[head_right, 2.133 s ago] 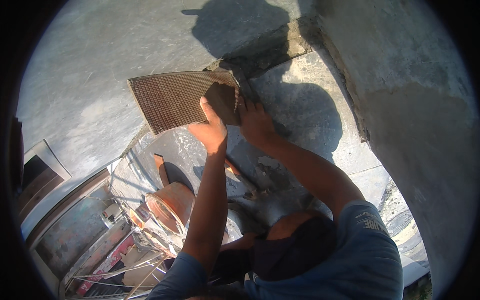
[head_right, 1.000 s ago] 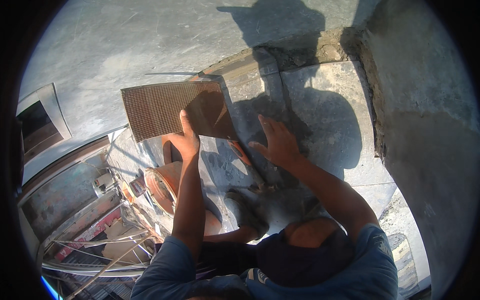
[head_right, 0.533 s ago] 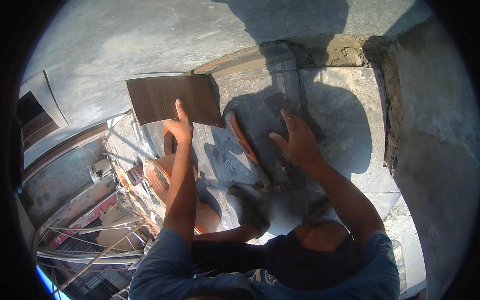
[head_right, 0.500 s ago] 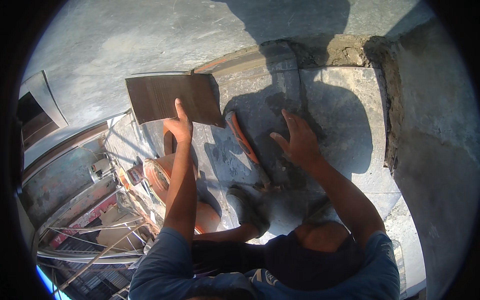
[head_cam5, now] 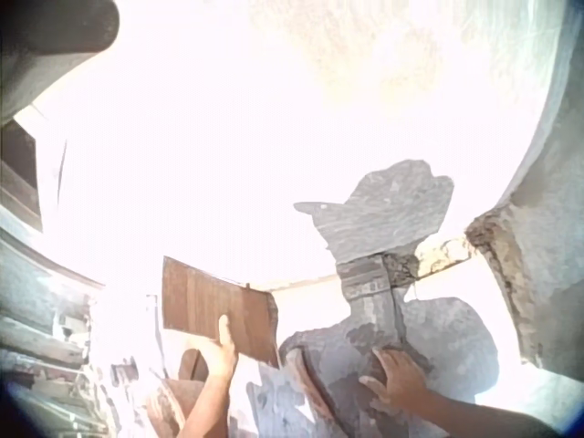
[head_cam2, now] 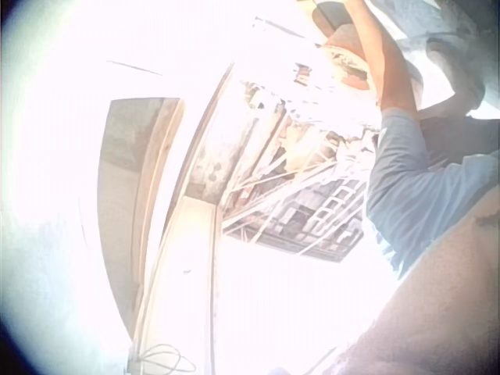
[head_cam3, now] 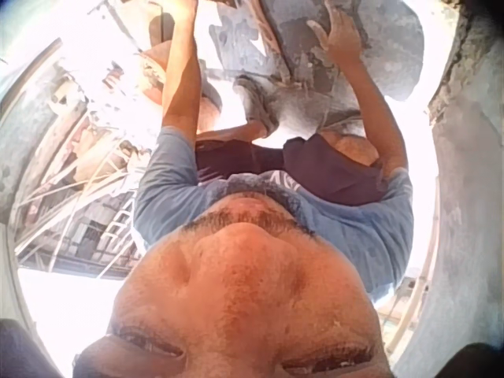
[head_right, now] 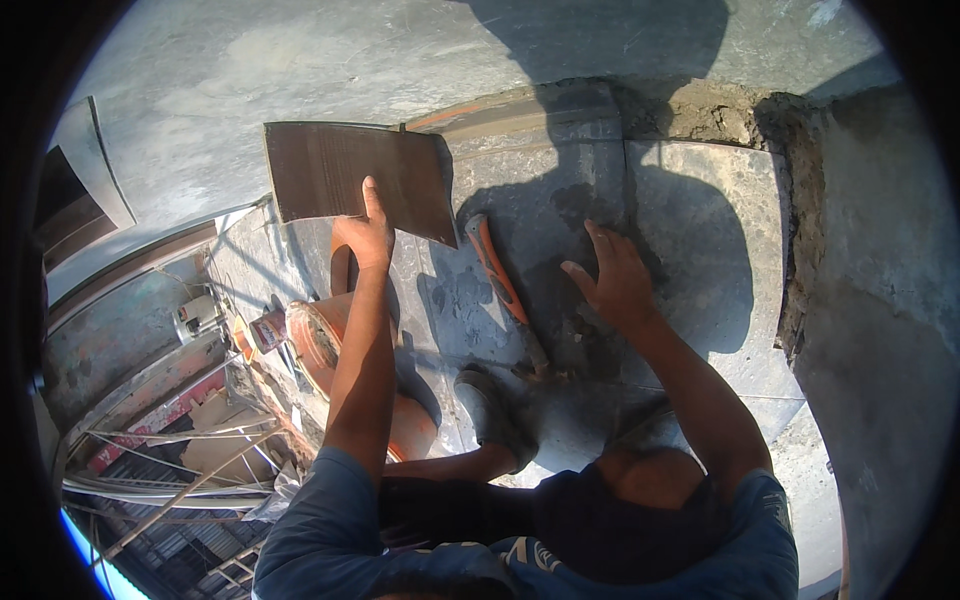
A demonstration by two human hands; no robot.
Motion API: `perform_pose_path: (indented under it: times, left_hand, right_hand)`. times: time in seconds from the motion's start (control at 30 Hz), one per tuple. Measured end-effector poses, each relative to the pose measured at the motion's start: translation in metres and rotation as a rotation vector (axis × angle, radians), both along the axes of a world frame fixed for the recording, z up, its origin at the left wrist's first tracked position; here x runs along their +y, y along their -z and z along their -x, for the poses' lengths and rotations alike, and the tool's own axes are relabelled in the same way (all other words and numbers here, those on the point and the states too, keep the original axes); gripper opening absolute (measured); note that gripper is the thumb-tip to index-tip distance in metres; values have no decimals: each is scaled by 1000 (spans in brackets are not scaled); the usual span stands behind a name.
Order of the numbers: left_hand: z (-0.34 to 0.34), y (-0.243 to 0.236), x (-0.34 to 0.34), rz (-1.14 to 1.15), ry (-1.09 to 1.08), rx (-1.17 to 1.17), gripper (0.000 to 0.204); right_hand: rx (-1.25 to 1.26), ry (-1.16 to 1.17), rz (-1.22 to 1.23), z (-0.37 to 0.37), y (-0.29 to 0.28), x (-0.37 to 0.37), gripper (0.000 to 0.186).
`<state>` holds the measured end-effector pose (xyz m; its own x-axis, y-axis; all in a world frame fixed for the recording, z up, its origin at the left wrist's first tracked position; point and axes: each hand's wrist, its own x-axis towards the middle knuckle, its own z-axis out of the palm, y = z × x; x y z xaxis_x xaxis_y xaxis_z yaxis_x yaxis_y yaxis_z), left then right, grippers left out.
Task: The person kneels on a tiled floor and repeatedly places a single tile into a gap, checks its fit, and removes it. They use a hammer to tap the tile and surrounding area, and a trowel to spread cement from a bucket. The tile is handled multiple times without being permanently set.
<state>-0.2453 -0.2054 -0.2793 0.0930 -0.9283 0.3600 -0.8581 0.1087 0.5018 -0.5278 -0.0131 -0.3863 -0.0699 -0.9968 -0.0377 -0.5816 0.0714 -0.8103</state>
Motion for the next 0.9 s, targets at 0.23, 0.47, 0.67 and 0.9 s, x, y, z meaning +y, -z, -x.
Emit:
perform_pose_path:
  times: [0.23, 0.47, 0.67, 0.9]
  left_hand:
    - [3, -99, 41, -230, 113, 565, 28]
    - [75, -38, 126, -694, 535, 815, 49]
    - [140, 20, 162, -1079, 931, 695, 71]
    - [-8, 44, 99, -791, 973, -147, 42]
  right_hand:
    - [-113, -100, 163, -8, -78, 0, 78]
    - [-566, 33, -138, 52, -103, -10, 51]
    - [-242, 568, -251, 118, -61, 84, 50]
    - [374, 625, -306, 170, -31, 135, 67]
